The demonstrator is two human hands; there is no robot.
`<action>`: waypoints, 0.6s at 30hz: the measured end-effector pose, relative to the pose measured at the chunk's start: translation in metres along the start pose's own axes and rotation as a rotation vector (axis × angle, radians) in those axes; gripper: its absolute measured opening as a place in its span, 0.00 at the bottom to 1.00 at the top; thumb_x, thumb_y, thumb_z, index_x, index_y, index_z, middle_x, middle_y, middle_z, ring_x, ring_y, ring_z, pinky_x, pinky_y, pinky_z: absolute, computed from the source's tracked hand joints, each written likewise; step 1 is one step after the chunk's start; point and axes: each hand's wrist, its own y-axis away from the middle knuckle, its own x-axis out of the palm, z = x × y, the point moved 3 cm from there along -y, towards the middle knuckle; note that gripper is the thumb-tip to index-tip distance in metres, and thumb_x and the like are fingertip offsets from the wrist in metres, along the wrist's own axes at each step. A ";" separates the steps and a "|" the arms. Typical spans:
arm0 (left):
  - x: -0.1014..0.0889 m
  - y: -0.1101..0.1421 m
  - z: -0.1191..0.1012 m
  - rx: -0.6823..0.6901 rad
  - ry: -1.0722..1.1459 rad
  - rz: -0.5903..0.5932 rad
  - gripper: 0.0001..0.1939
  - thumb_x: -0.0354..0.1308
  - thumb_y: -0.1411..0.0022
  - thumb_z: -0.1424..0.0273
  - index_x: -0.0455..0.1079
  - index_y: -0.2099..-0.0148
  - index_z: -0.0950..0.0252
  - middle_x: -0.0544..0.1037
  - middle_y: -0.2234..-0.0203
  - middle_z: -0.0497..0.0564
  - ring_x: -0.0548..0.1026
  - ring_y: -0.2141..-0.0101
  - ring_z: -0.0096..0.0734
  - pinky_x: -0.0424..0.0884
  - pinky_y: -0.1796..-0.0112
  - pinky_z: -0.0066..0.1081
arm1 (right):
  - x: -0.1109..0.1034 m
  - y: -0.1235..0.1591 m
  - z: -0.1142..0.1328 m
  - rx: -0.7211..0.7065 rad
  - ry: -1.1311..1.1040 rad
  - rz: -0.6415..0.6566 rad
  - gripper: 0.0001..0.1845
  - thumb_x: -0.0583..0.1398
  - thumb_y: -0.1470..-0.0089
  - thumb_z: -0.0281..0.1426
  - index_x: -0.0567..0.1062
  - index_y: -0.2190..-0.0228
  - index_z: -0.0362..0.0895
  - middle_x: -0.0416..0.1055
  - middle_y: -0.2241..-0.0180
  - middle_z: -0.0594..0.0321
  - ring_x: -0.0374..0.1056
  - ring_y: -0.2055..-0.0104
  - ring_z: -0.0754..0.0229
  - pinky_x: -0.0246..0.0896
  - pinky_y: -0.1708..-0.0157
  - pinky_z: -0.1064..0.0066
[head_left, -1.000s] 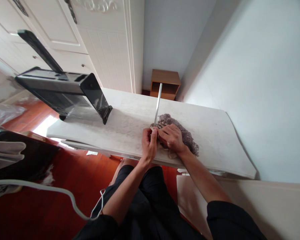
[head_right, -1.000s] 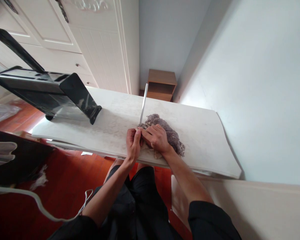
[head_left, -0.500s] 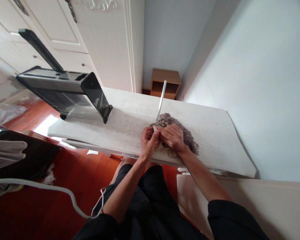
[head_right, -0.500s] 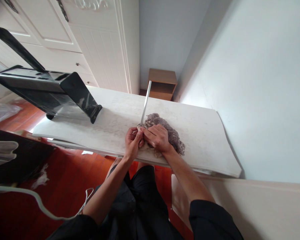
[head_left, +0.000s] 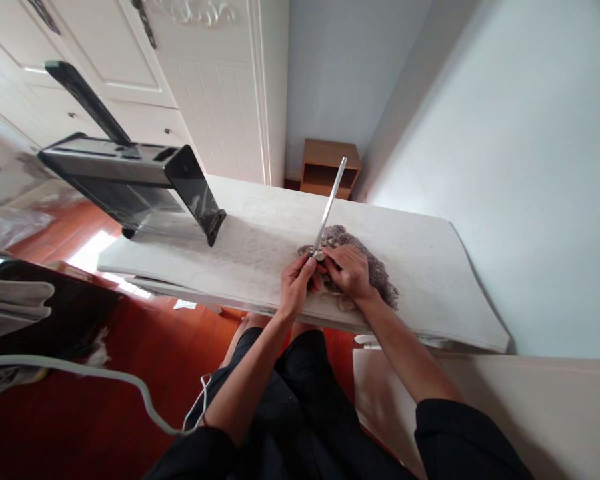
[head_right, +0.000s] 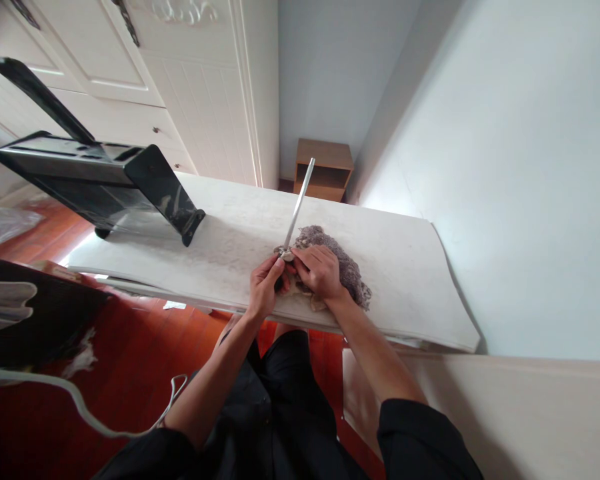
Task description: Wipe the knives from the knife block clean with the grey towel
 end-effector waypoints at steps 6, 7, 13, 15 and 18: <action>0.002 -0.001 0.000 0.058 -0.084 -0.027 0.24 0.58 0.37 0.50 0.67 0.72 0.66 0.64 0.86 0.44 0.59 0.85 0.19 0.56 0.82 0.23 | -0.002 -0.004 0.005 0.041 -0.026 0.055 0.13 0.56 0.40 0.29 0.78 0.57 0.40 0.76 0.68 0.55 0.70 0.65 0.56 0.64 0.62 0.63; 0.003 -0.001 0.000 0.059 -0.086 -0.029 0.24 0.58 0.37 0.50 0.66 0.72 0.66 0.63 0.86 0.44 0.59 0.84 0.19 0.55 0.82 0.23 | -0.003 -0.005 0.006 0.040 -0.044 0.062 0.14 0.56 0.40 0.30 0.78 0.57 0.40 0.76 0.67 0.54 0.70 0.64 0.56 0.64 0.61 0.62; 0.005 0.000 -0.002 0.064 -0.124 -0.026 0.25 0.57 0.37 0.49 0.65 0.74 0.66 0.63 0.86 0.44 0.58 0.85 0.19 0.53 0.82 0.25 | -0.002 -0.003 0.002 0.100 -0.092 -0.029 0.13 0.59 0.39 0.31 0.77 0.53 0.42 0.78 0.66 0.56 0.71 0.67 0.57 0.65 0.63 0.64; 0.006 0.000 -0.004 0.056 -0.126 -0.034 0.26 0.58 0.39 0.48 0.66 0.74 0.66 0.63 0.86 0.44 0.58 0.85 0.18 0.53 0.82 0.25 | 0.000 -0.002 0.000 0.091 -0.096 -0.045 0.14 0.60 0.38 0.30 0.76 0.51 0.43 0.78 0.66 0.57 0.71 0.68 0.58 0.65 0.64 0.64; 0.007 0.000 -0.005 0.059 -0.125 -0.047 0.27 0.59 0.39 0.47 0.65 0.75 0.66 0.63 0.86 0.44 0.58 0.85 0.18 0.53 0.83 0.24 | 0.000 -0.001 0.001 0.006 -0.093 -0.012 0.11 0.60 0.39 0.28 0.78 0.55 0.44 0.78 0.68 0.60 0.71 0.68 0.61 0.62 0.64 0.66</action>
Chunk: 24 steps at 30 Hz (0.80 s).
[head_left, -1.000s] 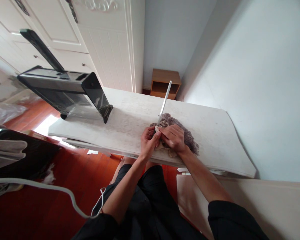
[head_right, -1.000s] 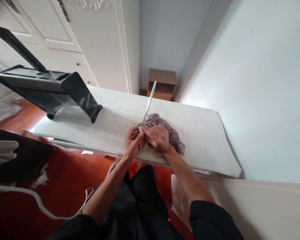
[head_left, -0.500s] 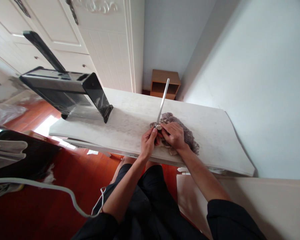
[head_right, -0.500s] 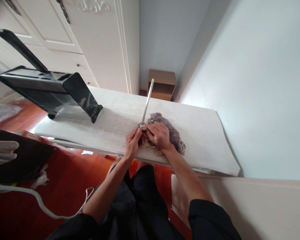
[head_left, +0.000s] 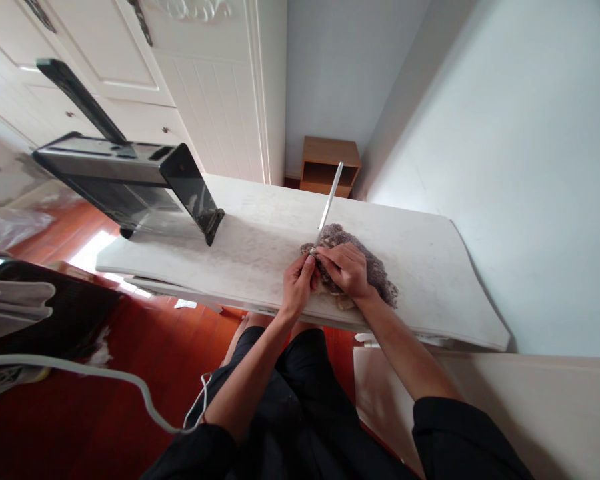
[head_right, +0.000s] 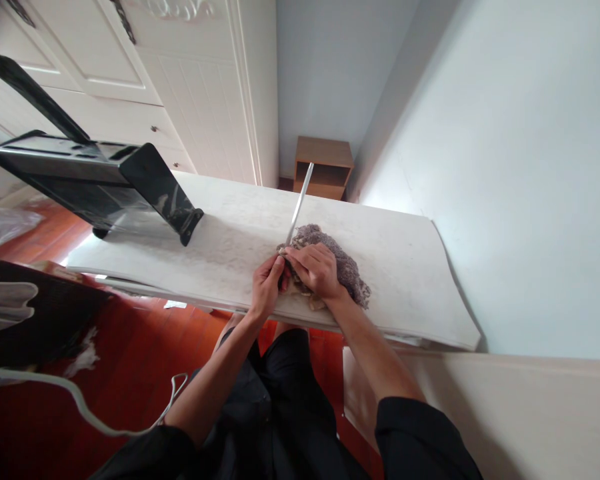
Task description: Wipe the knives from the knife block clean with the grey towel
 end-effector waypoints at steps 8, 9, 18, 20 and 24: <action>0.000 0.000 0.001 0.001 0.000 0.012 0.26 0.59 0.38 0.49 0.64 0.75 0.66 0.62 0.86 0.44 0.57 0.85 0.18 0.52 0.83 0.25 | -0.004 0.001 0.006 -0.145 0.030 0.025 0.11 0.61 0.40 0.27 0.76 0.55 0.44 0.75 0.71 0.62 0.68 0.69 0.63 0.59 0.66 0.66; 0.000 0.000 0.001 -0.001 0.008 0.014 0.26 0.59 0.39 0.49 0.64 0.76 0.66 0.62 0.86 0.44 0.57 0.85 0.18 0.52 0.82 0.25 | -0.004 0.001 0.006 -0.141 0.033 0.019 0.09 0.61 0.40 0.26 0.77 0.57 0.44 0.75 0.71 0.62 0.69 0.69 0.63 0.59 0.65 0.66; -0.004 0.000 0.005 0.001 0.023 0.029 0.24 0.59 0.38 0.50 0.65 0.74 0.66 0.63 0.83 0.44 0.57 0.84 0.18 0.52 0.82 0.25 | -0.008 -0.003 0.008 -0.143 0.117 0.003 0.06 0.61 0.40 0.25 0.76 0.60 0.43 0.76 0.71 0.61 0.68 0.71 0.62 0.58 0.68 0.66; -0.005 0.000 0.006 -0.001 0.026 0.041 0.24 0.59 0.37 0.51 0.65 0.74 0.66 0.63 0.84 0.44 0.57 0.84 0.18 0.51 0.82 0.25 | -0.009 -0.003 0.010 -0.160 0.132 -0.012 0.06 0.61 0.40 0.25 0.76 0.59 0.42 0.76 0.72 0.61 0.67 0.72 0.62 0.57 0.68 0.66; -0.005 0.001 0.007 -0.021 0.048 0.082 0.26 0.56 0.35 0.51 0.65 0.75 0.67 0.62 0.87 0.44 0.56 0.86 0.17 0.50 0.83 0.24 | -0.008 -0.001 0.009 -0.163 0.157 0.011 0.07 0.60 0.39 0.26 0.76 0.59 0.43 0.74 0.73 0.62 0.66 0.72 0.62 0.57 0.68 0.65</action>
